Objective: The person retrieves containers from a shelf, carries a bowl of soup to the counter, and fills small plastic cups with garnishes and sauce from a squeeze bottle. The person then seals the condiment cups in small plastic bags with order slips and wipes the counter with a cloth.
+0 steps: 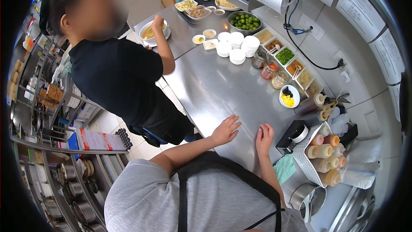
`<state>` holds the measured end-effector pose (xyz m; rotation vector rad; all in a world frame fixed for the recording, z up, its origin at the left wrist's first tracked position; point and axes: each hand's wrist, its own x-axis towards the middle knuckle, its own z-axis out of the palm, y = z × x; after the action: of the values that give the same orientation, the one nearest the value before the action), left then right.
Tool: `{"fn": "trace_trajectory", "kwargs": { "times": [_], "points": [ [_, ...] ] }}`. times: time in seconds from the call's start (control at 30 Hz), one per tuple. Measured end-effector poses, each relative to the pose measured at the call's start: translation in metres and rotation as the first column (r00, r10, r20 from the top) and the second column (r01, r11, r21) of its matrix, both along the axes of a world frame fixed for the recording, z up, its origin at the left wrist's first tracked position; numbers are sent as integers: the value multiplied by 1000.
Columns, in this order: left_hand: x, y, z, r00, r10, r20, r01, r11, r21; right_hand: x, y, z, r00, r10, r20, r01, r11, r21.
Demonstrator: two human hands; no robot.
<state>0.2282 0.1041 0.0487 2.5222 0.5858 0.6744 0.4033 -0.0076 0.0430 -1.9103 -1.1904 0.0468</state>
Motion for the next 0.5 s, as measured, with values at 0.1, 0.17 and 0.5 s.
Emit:
{"fn": "trace_trajectory", "kwargs": {
  "times": [0.1, 0.17, 0.5],
  "points": [
    [-1, 0, -1, 1000, -4, -5, 4, 1000, 9, 1, 0, 1, 1000, 5, 13, -5, 1000, -6],
    [0, 0, 0, 1000, -8, -23, 9, 1000, 13, 1, 0, 0, 1000, 6, 24, -6, 1000, 1],
    [3, -1, 0, 999, -31, 11, 30, 1000, 5, 1, -2, 1, 1000, -28, 12, 28, 1000, 11]
  ]
}}
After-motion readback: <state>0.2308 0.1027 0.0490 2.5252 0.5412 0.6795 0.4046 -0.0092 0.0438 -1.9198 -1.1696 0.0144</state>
